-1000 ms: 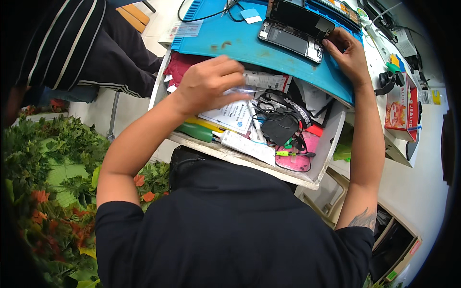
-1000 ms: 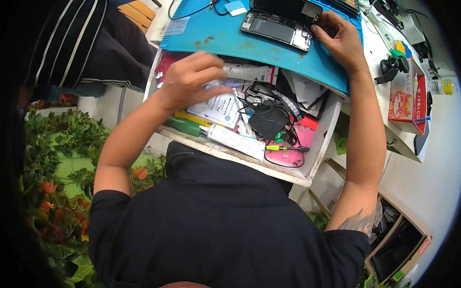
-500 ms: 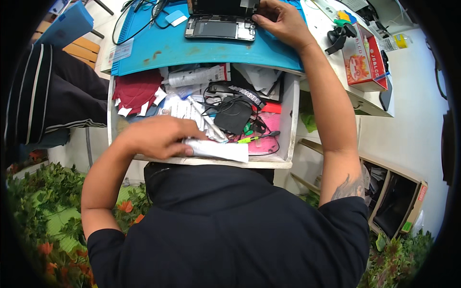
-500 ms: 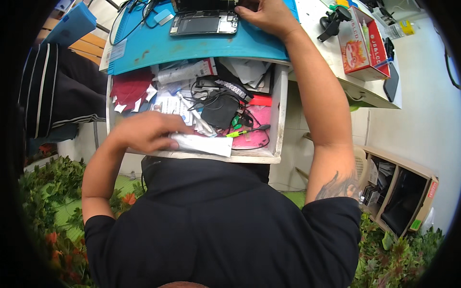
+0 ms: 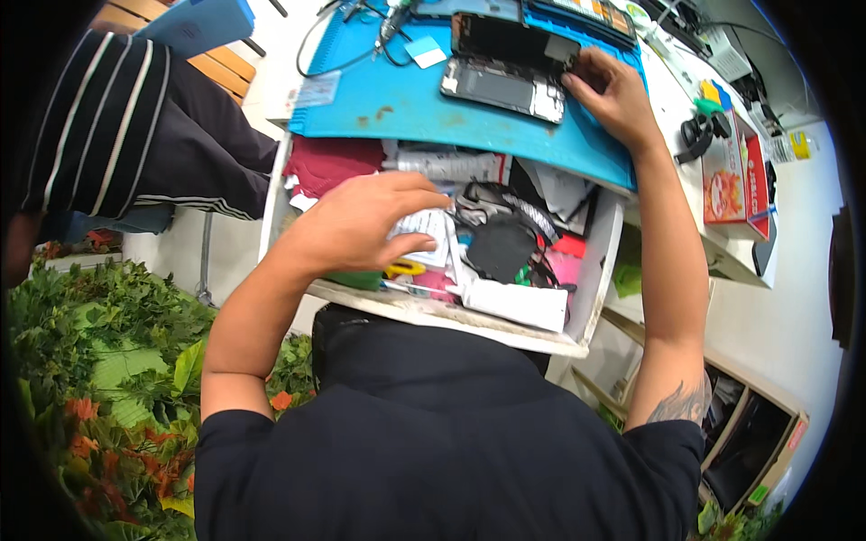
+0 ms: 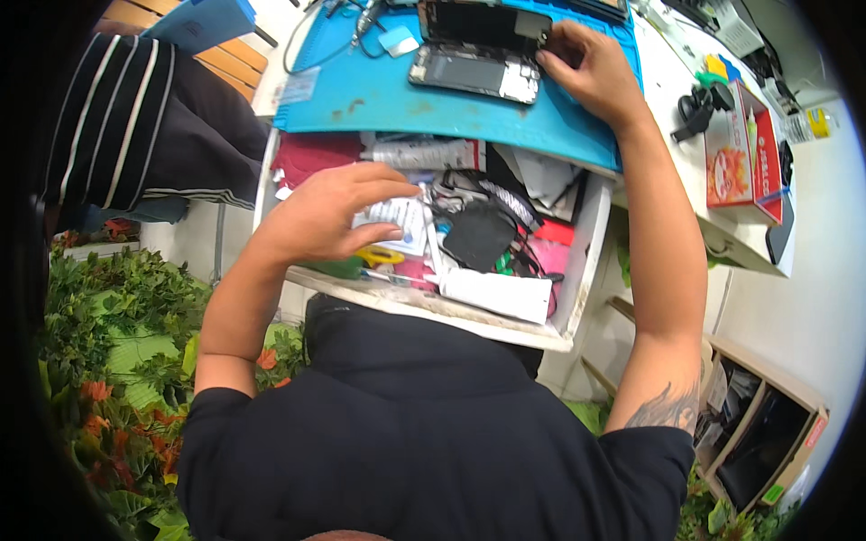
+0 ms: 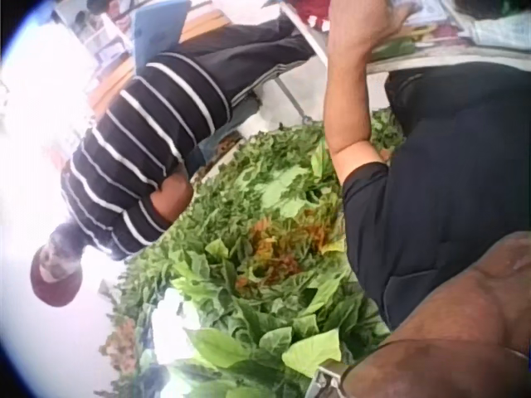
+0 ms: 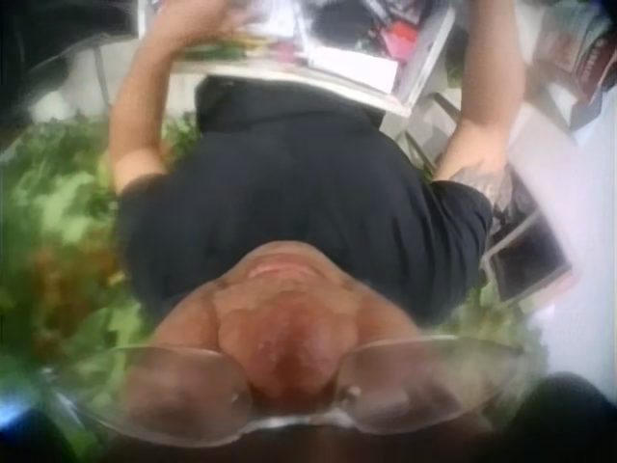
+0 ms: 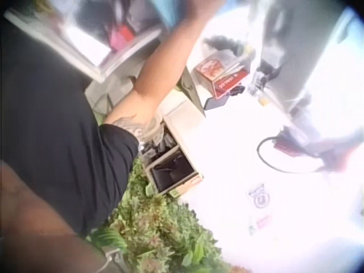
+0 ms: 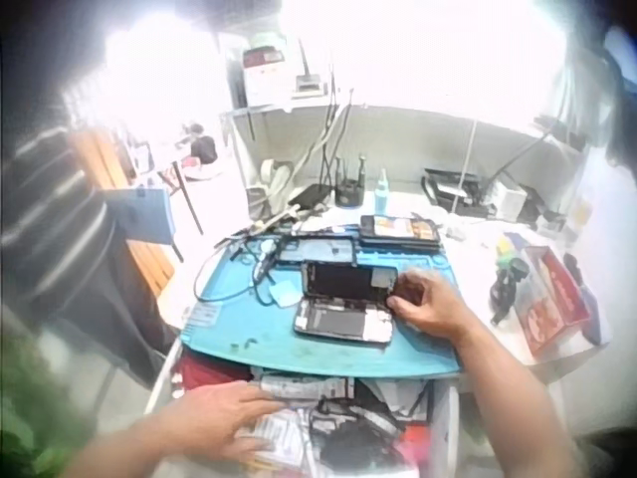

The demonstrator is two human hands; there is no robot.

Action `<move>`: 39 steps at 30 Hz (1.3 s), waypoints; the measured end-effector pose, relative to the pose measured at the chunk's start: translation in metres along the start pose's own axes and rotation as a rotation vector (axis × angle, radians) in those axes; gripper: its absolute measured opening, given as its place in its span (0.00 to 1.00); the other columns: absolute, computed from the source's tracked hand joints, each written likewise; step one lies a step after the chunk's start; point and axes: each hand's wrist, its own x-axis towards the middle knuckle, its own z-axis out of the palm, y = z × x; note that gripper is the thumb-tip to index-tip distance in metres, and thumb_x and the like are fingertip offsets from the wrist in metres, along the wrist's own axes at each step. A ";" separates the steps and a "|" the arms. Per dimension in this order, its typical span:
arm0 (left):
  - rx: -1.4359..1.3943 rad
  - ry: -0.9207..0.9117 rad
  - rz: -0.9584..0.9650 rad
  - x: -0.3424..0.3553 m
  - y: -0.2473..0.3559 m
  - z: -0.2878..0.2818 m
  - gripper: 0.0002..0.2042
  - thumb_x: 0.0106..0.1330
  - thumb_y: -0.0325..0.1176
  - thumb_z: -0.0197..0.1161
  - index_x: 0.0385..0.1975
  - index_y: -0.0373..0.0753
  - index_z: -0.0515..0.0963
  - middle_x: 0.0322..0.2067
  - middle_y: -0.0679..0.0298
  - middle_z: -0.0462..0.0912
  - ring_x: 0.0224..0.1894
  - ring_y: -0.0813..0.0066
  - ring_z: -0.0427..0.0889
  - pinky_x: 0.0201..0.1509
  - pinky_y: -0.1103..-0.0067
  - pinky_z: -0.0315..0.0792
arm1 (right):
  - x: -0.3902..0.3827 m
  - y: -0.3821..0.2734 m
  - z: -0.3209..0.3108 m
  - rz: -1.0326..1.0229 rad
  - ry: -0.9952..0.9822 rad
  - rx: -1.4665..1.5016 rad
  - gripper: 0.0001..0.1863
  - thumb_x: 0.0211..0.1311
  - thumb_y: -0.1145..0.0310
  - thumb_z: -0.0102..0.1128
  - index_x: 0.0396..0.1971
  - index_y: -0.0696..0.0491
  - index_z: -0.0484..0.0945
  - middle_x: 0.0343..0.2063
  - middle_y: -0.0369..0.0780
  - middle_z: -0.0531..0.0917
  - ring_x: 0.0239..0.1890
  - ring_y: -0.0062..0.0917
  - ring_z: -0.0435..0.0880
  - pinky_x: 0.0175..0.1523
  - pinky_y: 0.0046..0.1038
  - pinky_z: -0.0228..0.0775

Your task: The person disassembles a mobile phone by removing the screen, then opens a drawer to look for parts before using a tool to work on the internal components.

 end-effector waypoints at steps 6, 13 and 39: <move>0.502 -0.029 -0.126 -0.023 -0.025 0.023 0.61 0.41 0.68 0.84 0.75 0.35 0.72 0.67 0.47 0.80 0.75 0.38 0.70 0.83 0.57 0.61 | 0.000 -0.004 0.000 0.062 -0.009 0.017 0.11 0.69 0.70 0.74 0.47 0.58 0.85 0.33 0.32 0.86 0.36 0.14 0.80 0.44 0.22 0.73; 0.520 -0.211 -0.120 -0.019 -0.008 0.017 0.44 0.52 0.54 0.79 0.69 0.37 0.76 0.62 0.49 0.83 0.67 0.41 0.78 0.75 0.57 0.72 | 0.000 -0.006 0.001 0.064 0.001 0.037 0.12 0.69 0.72 0.74 0.47 0.59 0.84 0.35 0.33 0.88 0.38 0.14 0.82 0.48 0.23 0.76; 0.392 0.377 -0.385 -0.073 -0.078 0.007 0.43 0.48 0.36 0.82 0.69 0.36 0.74 0.62 0.45 0.78 0.70 0.40 0.76 0.72 0.61 0.76 | 0.002 -0.009 0.000 0.065 -0.029 0.006 0.09 0.72 0.73 0.74 0.43 0.58 0.81 0.33 0.29 0.82 0.37 0.12 0.77 0.46 0.20 0.71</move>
